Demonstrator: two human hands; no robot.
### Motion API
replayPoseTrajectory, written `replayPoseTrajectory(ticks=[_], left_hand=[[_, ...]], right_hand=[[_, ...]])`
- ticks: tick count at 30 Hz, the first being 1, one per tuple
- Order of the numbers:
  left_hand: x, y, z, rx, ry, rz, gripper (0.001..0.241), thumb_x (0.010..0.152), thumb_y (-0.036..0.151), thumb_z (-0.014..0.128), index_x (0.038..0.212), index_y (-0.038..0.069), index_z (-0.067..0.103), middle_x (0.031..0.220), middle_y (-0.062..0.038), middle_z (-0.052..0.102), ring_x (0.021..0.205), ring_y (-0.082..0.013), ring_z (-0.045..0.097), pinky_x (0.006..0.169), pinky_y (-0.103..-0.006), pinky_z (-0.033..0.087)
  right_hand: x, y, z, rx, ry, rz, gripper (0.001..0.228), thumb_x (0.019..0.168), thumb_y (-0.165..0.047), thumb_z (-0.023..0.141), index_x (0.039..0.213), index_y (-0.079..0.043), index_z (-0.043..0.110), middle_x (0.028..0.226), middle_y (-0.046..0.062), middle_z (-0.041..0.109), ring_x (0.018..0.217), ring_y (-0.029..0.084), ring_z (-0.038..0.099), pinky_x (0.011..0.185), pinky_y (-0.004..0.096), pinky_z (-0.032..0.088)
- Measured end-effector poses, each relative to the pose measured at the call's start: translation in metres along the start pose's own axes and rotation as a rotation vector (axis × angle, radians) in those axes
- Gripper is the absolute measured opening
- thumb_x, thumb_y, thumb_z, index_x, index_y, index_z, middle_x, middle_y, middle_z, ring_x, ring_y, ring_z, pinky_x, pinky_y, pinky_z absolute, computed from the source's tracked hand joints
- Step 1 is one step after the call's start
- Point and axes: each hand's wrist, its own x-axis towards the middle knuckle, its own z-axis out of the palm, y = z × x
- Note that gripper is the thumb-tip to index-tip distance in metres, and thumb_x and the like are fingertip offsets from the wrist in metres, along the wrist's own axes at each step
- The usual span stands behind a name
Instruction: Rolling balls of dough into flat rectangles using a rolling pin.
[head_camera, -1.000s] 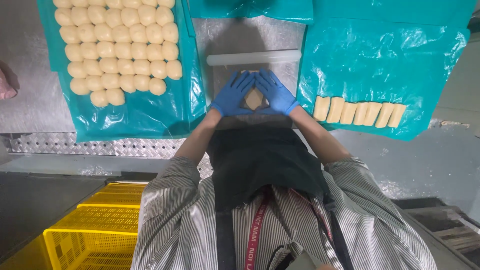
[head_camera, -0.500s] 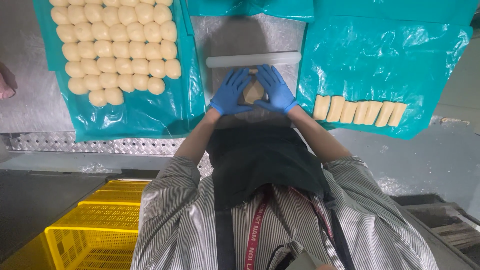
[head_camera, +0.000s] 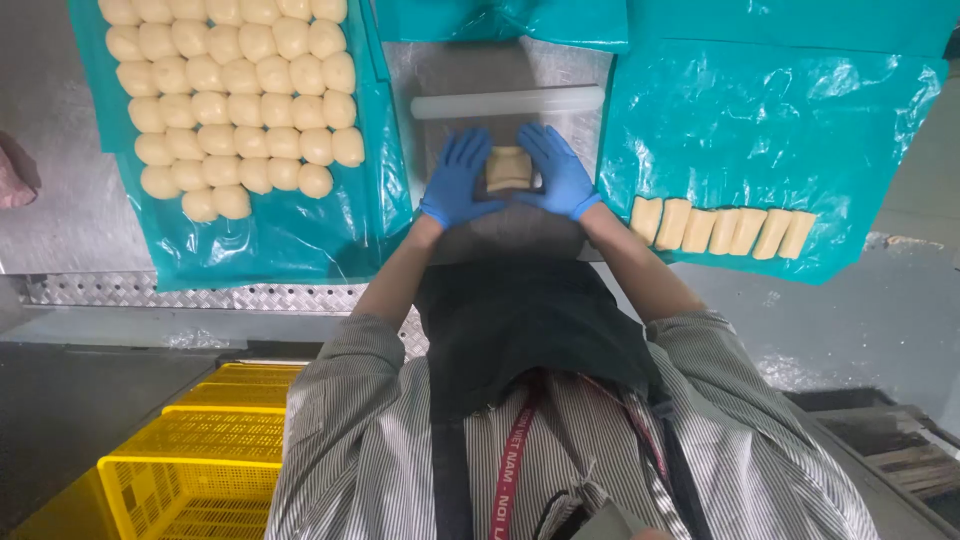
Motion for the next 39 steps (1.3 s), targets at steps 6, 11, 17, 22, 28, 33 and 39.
replayPoseTrajectory(ticks=[6, 11, 17, 22, 28, 33, 39], left_hand=[[-0.002, -0.039, 0.028, 0.114, 0.237, -0.144, 0.085, 0.094, 0.04, 0.071, 0.159, -0.004, 0.038, 0.164, -0.021, 0.038, 0.155, -0.0429, 0.03, 0.129, -0.0579, 0.016], [0.0, -0.029, 0.026, 0.133, 0.026, 0.105, 0.074, 0.094, 0.042, 0.073, 0.149, 0.0, 0.047, 0.155, -0.019, 0.047, 0.145, -0.0422, 0.041, 0.123, -0.0581, 0.024], [-0.01, -0.037, 0.045, 0.013, 0.074, 0.093, 0.062, 0.1, 0.036, 0.071, 0.148, 0.002, 0.051, 0.149, -0.018, 0.054, 0.137, -0.0375, 0.052, 0.119, -0.0524, 0.038], [0.013, -0.001, -0.004, 0.097, 0.121, -0.004, 0.064, 0.087, 0.039, 0.078, 0.138, 0.004, 0.061, 0.126, -0.018, 0.062, 0.116, -0.039, 0.058, 0.102, -0.0515, 0.044], [0.012, -0.02, 0.021, 0.029, -0.087, -0.109, 0.039, 0.079, 0.037, 0.086, 0.104, 0.012, 0.07, 0.11, -0.012, 0.066, 0.112, -0.0363, 0.061, 0.099, -0.0487, 0.046], [0.01, 0.037, -0.031, -0.283, 0.359, -0.152, 0.042, 0.079, 0.021, 0.082, 0.115, 0.007, 0.066, 0.115, -0.017, 0.065, 0.113, -0.0325, 0.061, 0.099, -0.0413, 0.049], [0.017, 0.079, 0.025, -1.383, 0.468, -0.64, 0.038, 0.099, 0.015, 0.067, 0.132, -0.003, 0.061, 0.122, -0.01, 0.068, 0.109, -0.0172, 0.067, 0.095, -0.0319, 0.056]], right_hand=[[-0.002, 0.047, 0.023, -0.128, 0.014, 0.008, 0.078, 0.093, -0.037, 0.076, 0.155, 0.002, 0.048, 0.163, 0.021, 0.045, 0.155, 0.04, 0.037, 0.132, 0.049, 0.026], [0.003, 0.035, 0.02, -0.122, -0.004, -0.145, 0.076, 0.088, -0.04, 0.08, 0.145, 0.004, 0.054, 0.151, 0.021, 0.053, 0.145, 0.041, 0.046, 0.123, 0.052, 0.032], [0.0, 0.016, 0.006, -0.005, 0.068, -0.18, 0.054, 0.09, -0.026, 0.08, 0.134, 0.0, 0.064, 0.137, 0.016, 0.065, 0.13, 0.038, 0.061, 0.11, 0.047, 0.047], [0.018, 0.017, 0.013, -0.035, -0.002, 0.073, 0.05, 0.084, -0.027, 0.08, 0.127, -0.005, 0.069, 0.117, 0.017, 0.067, 0.109, 0.039, 0.062, 0.098, 0.048, 0.048], [0.048, -0.005, -0.008, -0.035, -0.405, 0.26, 0.033, 0.082, -0.03, 0.076, 0.109, -0.012, 0.075, 0.11, 0.013, 0.07, 0.102, 0.036, 0.067, 0.089, 0.045, 0.053], [0.037, -0.013, -0.02, 0.19, -0.334, 0.356, 0.033, 0.088, -0.036, 0.076, 0.111, -0.012, 0.076, 0.105, 0.014, 0.073, 0.095, 0.035, 0.069, 0.085, 0.046, 0.054], [0.012, -0.054, -0.043, 0.185, 0.283, 0.168, 0.037, 0.082, -0.019, 0.082, 0.115, -0.004, 0.072, 0.104, 0.018, 0.07, 0.094, 0.035, 0.069, 0.08, 0.041, 0.056]])
